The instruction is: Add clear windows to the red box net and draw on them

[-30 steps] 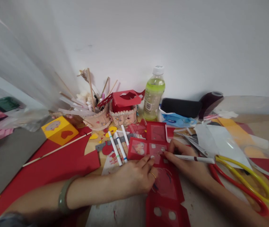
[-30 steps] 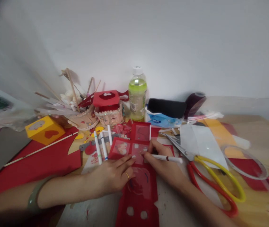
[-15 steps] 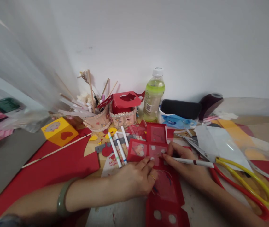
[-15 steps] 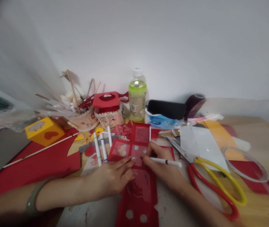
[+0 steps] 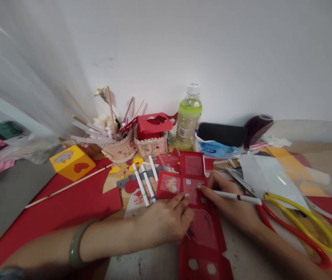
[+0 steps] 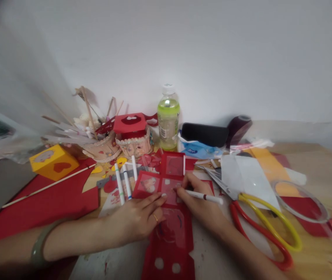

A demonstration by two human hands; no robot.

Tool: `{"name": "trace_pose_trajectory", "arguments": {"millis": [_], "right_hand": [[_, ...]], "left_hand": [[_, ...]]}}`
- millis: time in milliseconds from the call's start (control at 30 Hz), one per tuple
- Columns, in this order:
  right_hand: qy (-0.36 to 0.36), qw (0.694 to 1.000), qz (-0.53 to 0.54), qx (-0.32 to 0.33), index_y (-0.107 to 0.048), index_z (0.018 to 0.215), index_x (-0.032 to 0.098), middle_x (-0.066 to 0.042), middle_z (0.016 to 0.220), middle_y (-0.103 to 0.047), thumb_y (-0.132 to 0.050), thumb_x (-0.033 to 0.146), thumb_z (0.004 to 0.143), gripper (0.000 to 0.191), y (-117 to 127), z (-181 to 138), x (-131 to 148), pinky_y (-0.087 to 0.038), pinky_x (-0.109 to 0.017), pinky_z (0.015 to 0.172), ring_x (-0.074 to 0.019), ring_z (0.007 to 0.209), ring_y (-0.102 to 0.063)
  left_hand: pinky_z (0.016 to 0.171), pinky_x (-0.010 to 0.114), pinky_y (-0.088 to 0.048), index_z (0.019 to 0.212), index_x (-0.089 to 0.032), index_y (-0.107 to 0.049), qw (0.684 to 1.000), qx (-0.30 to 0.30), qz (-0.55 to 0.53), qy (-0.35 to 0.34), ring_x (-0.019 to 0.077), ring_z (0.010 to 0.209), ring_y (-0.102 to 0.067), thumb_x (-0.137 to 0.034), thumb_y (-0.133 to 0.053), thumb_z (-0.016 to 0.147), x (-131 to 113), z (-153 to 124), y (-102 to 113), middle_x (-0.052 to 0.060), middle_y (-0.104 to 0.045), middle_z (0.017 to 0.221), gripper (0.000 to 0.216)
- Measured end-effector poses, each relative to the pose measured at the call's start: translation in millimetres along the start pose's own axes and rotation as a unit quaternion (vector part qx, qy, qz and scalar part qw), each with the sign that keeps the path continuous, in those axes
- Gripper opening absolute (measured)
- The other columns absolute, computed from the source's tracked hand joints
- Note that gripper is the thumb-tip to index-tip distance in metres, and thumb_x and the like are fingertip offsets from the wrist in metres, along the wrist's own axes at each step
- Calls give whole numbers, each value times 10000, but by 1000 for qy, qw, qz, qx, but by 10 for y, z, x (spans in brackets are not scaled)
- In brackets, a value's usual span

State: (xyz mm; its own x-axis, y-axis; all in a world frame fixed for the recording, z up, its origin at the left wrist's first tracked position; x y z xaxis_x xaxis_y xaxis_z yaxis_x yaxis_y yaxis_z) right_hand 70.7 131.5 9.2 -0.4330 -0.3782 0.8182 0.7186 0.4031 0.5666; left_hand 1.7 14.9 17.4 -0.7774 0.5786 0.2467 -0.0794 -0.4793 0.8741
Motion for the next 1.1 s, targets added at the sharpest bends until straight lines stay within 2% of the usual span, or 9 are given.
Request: {"name": "trace_pose_trajectory", "arguments": {"millis": [100,267,667,1100], "right_hand": [[1,1000,-3,9,-421,629,223,33,606,-478,-515,266,791,193,-22,1,3,-350,-260,524,-134,569,-444],[2,1000,-5,15,-428,632,221,33,606,-491,-518,268,796,193,-38,7,0,-354,-259,524,-134,571,-458],[3,1000,-13,17,-439,647,220,36,617,-490,-528,281,812,197,-45,10,-5,-359,-253,527,-130,577,-462],[11,1000,-8,27,-447,639,217,33,614,-511,-536,295,813,210,-67,1,5,-364,-253,517,-129,571,-475]], "left_hand": [[698,286,-564,875,-91,-567,1000,8,0,1,241,958,-666,-136,-458,880,2,-2,-15,160,-697,992,118],[684,283,-568,851,-101,-566,1000,-15,0,6,235,923,-678,-115,-433,876,8,-5,24,148,-704,975,136],[676,308,-569,896,-94,-561,1000,13,6,-1,257,967,-664,-133,-478,865,-7,-16,-35,155,-697,1005,97],[676,303,-573,851,-108,-555,1000,4,9,3,247,951,-667,-132,-466,869,3,-16,-4,147,-701,986,95]]}}
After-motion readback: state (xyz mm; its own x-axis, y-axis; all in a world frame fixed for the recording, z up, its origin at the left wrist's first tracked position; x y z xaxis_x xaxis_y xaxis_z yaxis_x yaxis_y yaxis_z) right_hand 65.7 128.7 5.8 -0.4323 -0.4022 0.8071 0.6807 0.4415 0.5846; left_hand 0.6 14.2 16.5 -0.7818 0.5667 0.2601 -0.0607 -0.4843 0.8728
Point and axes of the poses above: each hand's wrist, its own z-axis towards the middle knuckle, its own y-axis out of the back of the hand, x = y × z, the point moved 9 cm from there along z, towards the middle knuckle
